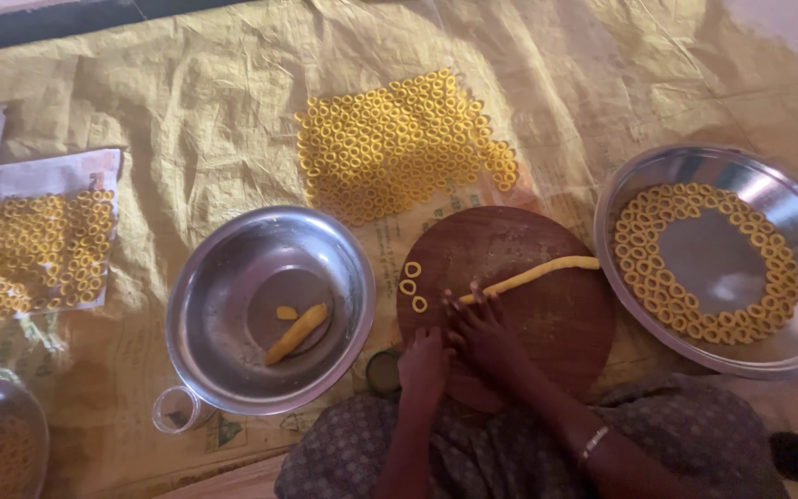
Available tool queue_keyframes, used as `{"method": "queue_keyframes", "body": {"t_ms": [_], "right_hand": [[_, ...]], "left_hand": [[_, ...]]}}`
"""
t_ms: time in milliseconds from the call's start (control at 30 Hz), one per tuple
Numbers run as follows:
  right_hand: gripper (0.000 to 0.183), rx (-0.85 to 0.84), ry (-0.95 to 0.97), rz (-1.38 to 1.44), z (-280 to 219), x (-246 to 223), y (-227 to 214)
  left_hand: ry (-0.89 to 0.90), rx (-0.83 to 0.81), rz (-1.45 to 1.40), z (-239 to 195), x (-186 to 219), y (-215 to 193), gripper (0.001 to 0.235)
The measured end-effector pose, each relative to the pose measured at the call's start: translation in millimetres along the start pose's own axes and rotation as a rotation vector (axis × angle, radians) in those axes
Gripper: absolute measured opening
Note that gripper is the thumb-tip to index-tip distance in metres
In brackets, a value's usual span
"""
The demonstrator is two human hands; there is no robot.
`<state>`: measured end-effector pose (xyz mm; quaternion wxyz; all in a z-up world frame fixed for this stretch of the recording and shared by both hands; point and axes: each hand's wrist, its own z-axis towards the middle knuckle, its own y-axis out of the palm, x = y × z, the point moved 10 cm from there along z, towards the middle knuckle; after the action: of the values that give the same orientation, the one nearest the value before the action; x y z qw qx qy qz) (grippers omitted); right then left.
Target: The person rolls a yellow dough rope on a wooden board, pinches off small segments, and forms them into rings. The rings are placed into a metal tray and also arranged on a cloth surface. The person repeats this process throughout the clip.
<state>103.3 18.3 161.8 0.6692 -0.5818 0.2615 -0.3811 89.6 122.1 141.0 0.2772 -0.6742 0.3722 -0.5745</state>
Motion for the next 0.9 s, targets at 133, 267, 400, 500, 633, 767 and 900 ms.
{"method": "queue_keyframes", "body": {"t_ms": [133, 267, 400, 500, 633, 767, 900], "right_hand": [[0.065, 0.069, 0.026, -0.018, 48.0, 17.6, 8.2], [0.067, 0.108, 0.020, -0.022, 45.2, 17.3, 13.5], [0.064, 0.100, -0.023, -0.030, 5.0, 1.0, 6.1], [0.064, 0.050, -0.023, 0.042, -16.0, -5.5, 1.0], [0.063, 0.029, 0.008, 0.001, 9.5, 3.6, 1.8], [0.063, 0.028, 0.061, 0.040, 45.1, 20.2, 10.0], [0.064, 0.063, 0.030, -0.004, 34.1, 12.7, 5.3]], "left_hand": [[-0.007, 0.002, 0.027, 2.4, -5.0, 3.7, 0.018], [0.002, 0.008, 0.022, -0.3, -6.3, 7.3, 0.017], [-0.043, -0.049, 0.006, 3.0, -8.3, 10.8, 0.032], [-0.042, -0.054, 0.001, 2.5, -7.8, 10.6, 0.036], [0.015, -0.020, 0.013, 1.5, -5.8, 9.5, 0.034], [0.031, -0.016, 0.024, 3.4, -7.8, 12.6, 0.031], [0.008, -0.035, 0.042, 4.7, -8.6, 12.5, 0.029]]}}
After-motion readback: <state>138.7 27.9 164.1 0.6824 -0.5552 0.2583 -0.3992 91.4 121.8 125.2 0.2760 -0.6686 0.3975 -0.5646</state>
